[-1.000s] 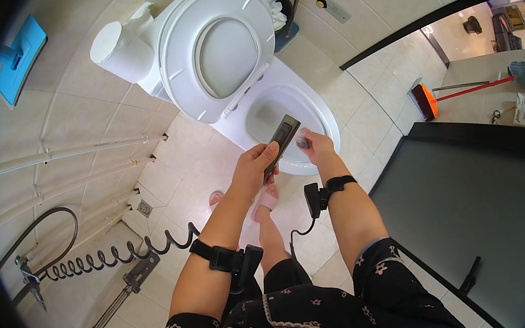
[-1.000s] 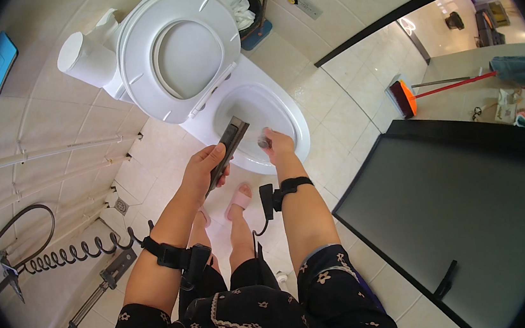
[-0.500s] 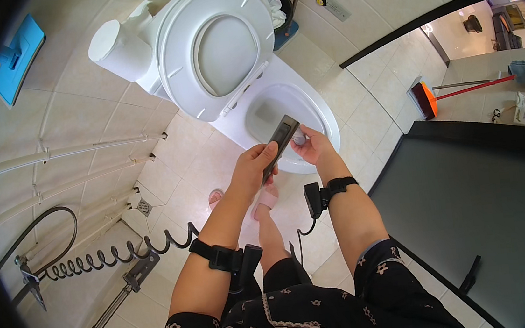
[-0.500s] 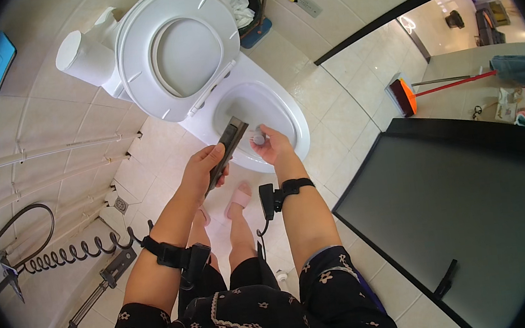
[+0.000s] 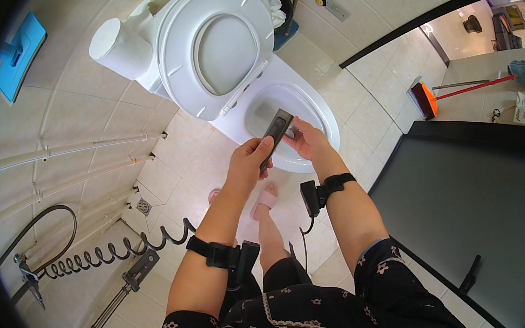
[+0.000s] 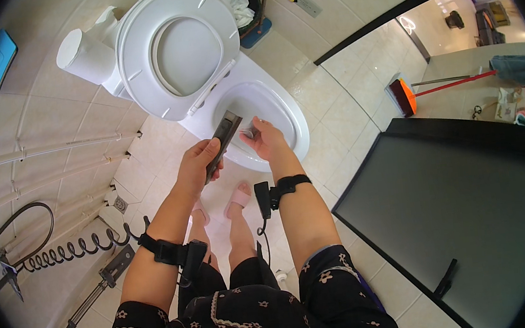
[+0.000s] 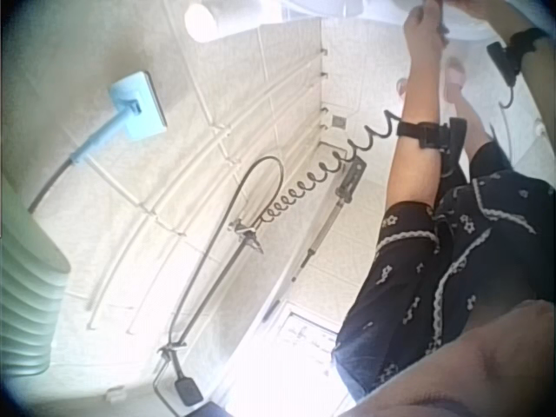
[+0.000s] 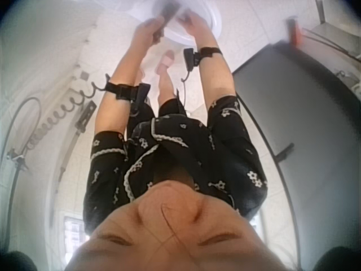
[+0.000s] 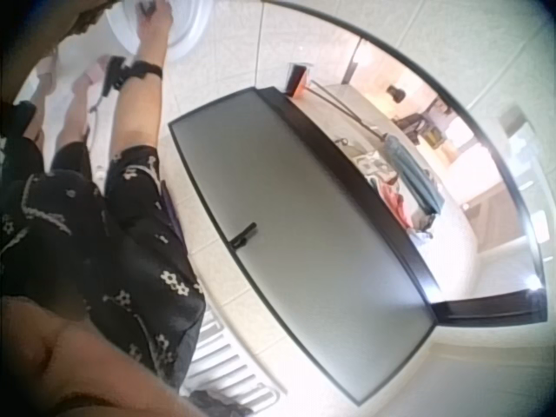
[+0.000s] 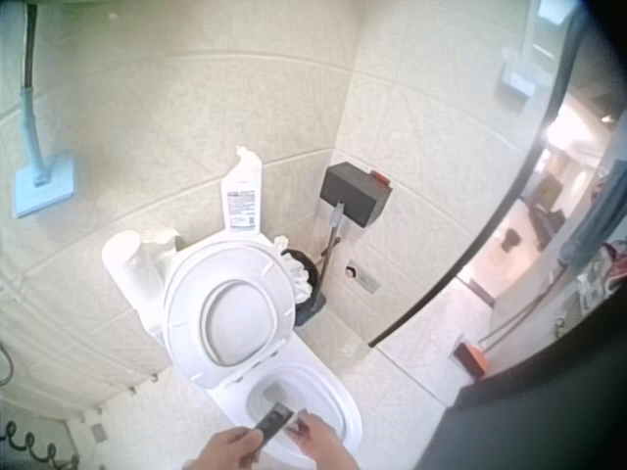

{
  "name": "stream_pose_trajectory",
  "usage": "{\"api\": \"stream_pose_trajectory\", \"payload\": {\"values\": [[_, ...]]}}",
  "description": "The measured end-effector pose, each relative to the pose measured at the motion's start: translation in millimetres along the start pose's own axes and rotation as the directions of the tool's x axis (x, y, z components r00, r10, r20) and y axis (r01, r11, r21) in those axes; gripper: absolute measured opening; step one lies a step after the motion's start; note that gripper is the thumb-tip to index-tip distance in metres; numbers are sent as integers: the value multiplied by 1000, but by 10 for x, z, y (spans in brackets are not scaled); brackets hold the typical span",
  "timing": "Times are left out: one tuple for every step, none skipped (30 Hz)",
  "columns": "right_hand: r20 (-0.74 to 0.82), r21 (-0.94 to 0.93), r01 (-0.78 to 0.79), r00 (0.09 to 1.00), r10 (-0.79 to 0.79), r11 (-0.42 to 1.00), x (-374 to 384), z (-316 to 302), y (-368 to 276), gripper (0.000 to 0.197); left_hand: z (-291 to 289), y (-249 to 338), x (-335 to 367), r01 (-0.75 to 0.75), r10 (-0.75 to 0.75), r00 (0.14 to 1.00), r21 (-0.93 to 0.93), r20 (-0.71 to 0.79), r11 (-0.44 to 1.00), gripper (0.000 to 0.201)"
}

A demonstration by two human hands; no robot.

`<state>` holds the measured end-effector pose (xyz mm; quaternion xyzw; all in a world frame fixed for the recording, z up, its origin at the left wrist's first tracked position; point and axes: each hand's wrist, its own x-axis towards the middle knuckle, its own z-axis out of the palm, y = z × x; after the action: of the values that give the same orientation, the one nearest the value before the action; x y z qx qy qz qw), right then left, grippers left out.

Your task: The person wipes a bathroom sink and faucet with a pink cloth, removes and cleans a sink strainer, then moves to a toilet, opens the lid, and uses a handheld sprayer to rinse the bowl.

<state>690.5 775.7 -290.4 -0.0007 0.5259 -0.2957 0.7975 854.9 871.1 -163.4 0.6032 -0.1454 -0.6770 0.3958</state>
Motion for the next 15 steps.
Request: {"api": "stream_pose_trajectory", "payload": {"values": [[2,-59,23,1000,-23,998,-4,12,1,20,10,-11,3,0,0,1000,-1,9,1000,38],[2,-60,23,1000,-23,998,-5,25,-1,20,12,-25,4,0,0,1000,-1,9,1000,38],[26,-55,3,1000,-1,999,8,22,-6,21,17,-38,7,-3,3,1000,-13,12,1000,39],[50,-50,-18,999,20,999,16,16,-9,23,21,-45,8,-6,6,1000,-26,15,1000,40],[49,-50,-17,999,19,999,20,5,-4,23,21,-44,7,-6,6,1000,-26,17,1000,40],[43,-68,-3,999,6,998,11,12,15,25,13,-50,0,-3,3,1000,-27,10,1000,40],[36,-85,11,999,-8,996,3,17,30,27,5,-55,-7,0,0,1000,-28,3,1000,40],[37,-85,10,999,-7,996,-3,24,37,27,-1,-56,-15,0,0,1000,-27,1,1000,40],[38,-127,32,999,-27,991,4,19,38,28,-2,-46,-20,0,0,1000,-24,0,1000,39],[39,-168,54,998,-48,984,9,10,37,30,-2,-41,-22,0,0,1000,-22,-1,1000,39],[38,-168,55,998,-49,984,5,-5,41,30,-2,-42,-18,0,0,1000,-21,0,1000,39],[19,-214,89,996,-87,973,-10,1,58,33,-14,-48,-17,1,-1,1000,-23,-2,1000,39],[2,-261,122,992,-126,958,-22,10,69,37,-22,-52,-18,1,-1,1000,-24,-4,1000,39],[3,-261,120,992,-124,958,-29,21,72,37,-27,-48,-22,1,-1,1000,-24,-6,1000,39],[-14,-240,109,993,-116,965,-32,19,68,37,-25,-39,-27,-1,1,1000,-17,-4,1000,39]]}}
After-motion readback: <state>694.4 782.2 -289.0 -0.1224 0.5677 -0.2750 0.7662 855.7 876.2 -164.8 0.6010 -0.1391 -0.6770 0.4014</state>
